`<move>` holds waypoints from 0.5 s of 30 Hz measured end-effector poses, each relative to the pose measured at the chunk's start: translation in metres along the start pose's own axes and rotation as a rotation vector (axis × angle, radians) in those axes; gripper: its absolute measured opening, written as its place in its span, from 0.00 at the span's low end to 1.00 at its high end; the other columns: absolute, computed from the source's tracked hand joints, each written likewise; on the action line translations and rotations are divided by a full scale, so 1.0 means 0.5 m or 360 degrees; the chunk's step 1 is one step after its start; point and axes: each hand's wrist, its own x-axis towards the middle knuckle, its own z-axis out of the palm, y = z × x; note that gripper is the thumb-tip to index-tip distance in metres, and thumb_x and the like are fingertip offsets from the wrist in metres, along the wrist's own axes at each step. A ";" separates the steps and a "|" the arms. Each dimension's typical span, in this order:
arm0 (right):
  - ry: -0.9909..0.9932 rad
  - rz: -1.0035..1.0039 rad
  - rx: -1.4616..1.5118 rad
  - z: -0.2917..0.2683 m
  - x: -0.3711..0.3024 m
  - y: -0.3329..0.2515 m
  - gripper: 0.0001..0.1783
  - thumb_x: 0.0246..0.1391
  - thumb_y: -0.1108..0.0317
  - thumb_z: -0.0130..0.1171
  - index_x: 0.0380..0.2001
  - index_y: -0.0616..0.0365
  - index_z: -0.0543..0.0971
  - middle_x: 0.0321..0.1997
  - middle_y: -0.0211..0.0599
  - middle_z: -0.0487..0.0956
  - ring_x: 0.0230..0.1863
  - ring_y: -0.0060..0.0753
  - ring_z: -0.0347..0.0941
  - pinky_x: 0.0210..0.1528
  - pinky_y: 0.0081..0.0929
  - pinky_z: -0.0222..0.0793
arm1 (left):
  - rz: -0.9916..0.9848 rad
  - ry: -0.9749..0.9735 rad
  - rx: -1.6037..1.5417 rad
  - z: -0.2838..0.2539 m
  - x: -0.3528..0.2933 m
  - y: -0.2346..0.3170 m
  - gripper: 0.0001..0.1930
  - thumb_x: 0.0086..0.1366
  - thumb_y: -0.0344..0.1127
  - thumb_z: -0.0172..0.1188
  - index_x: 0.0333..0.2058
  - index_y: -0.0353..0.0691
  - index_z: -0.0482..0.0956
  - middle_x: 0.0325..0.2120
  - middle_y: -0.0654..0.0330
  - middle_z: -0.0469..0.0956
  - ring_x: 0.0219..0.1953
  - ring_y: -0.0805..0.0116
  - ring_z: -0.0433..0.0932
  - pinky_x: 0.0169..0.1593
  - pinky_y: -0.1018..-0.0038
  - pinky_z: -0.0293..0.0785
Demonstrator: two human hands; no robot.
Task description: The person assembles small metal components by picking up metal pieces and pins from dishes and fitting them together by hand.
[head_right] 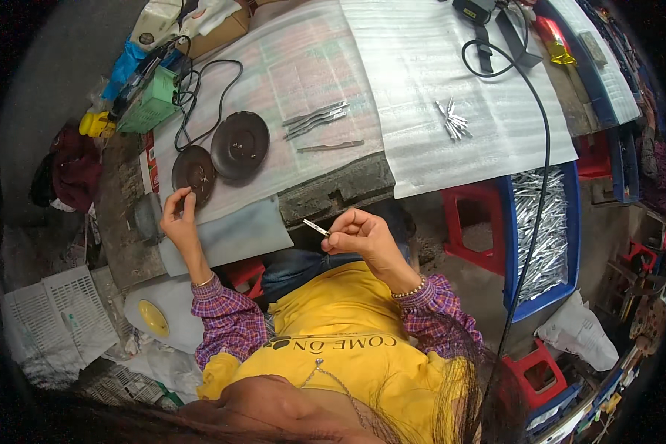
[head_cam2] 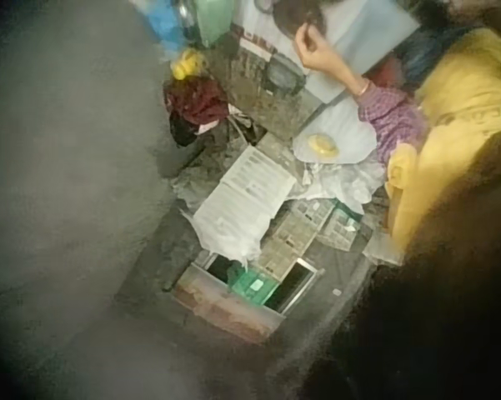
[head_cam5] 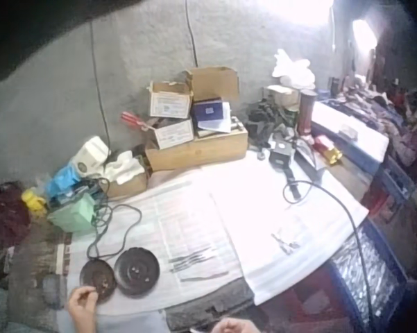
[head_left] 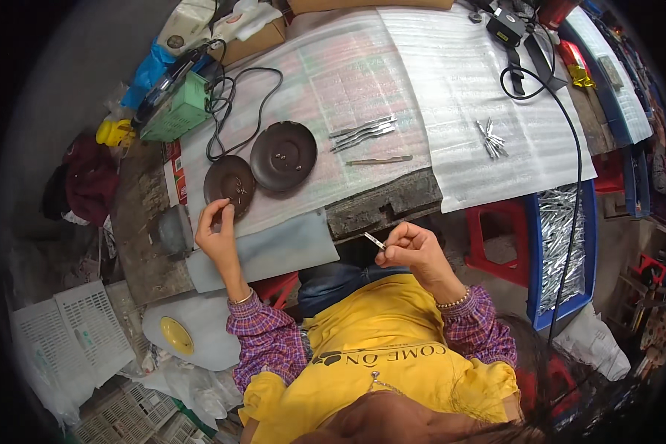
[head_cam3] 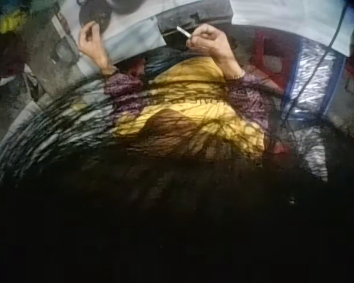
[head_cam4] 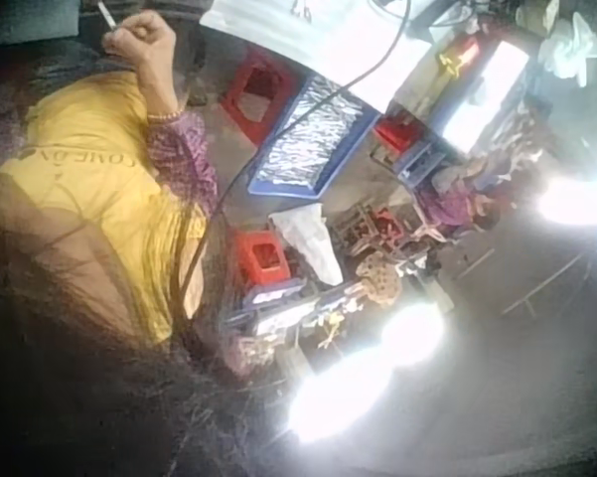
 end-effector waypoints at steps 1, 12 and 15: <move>0.0001 0.0000 0.0001 0.005 -0.001 -0.001 0.06 0.50 0.75 0.59 0.32 0.62 0.75 0.30 0.38 0.79 0.32 0.26 0.78 0.38 0.23 0.76 | 0.0034 0.0001 -0.0047 -0.001 -0.001 -0.003 0.05 0.53 0.22 0.61 0.30 0.34 0.79 0.29 0.63 0.77 0.31 0.78 0.73 0.36 0.83 0.68; 0.0061 -0.0106 -0.0244 0.013 0.005 0.021 0.12 0.57 0.71 0.53 0.44 0.64 0.75 0.32 0.31 0.76 0.27 0.18 0.71 0.31 0.16 0.69 | -0.0439 -0.0527 -0.0875 0.065 -0.110 0.104 0.08 0.50 0.16 0.55 0.25 0.36 0.70 0.28 0.58 0.74 0.28 0.74 0.71 0.33 0.81 0.67; 0.0108 -0.0176 -0.0280 0.026 0.006 0.020 0.12 0.57 0.72 0.54 0.43 0.64 0.75 0.32 0.31 0.76 0.28 0.18 0.72 0.32 0.16 0.70 | -0.0445 -0.0818 -0.1084 0.097 -0.155 0.127 0.09 0.51 0.16 0.56 0.30 0.35 0.72 0.30 0.60 0.75 0.32 0.77 0.73 0.36 0.83 0.68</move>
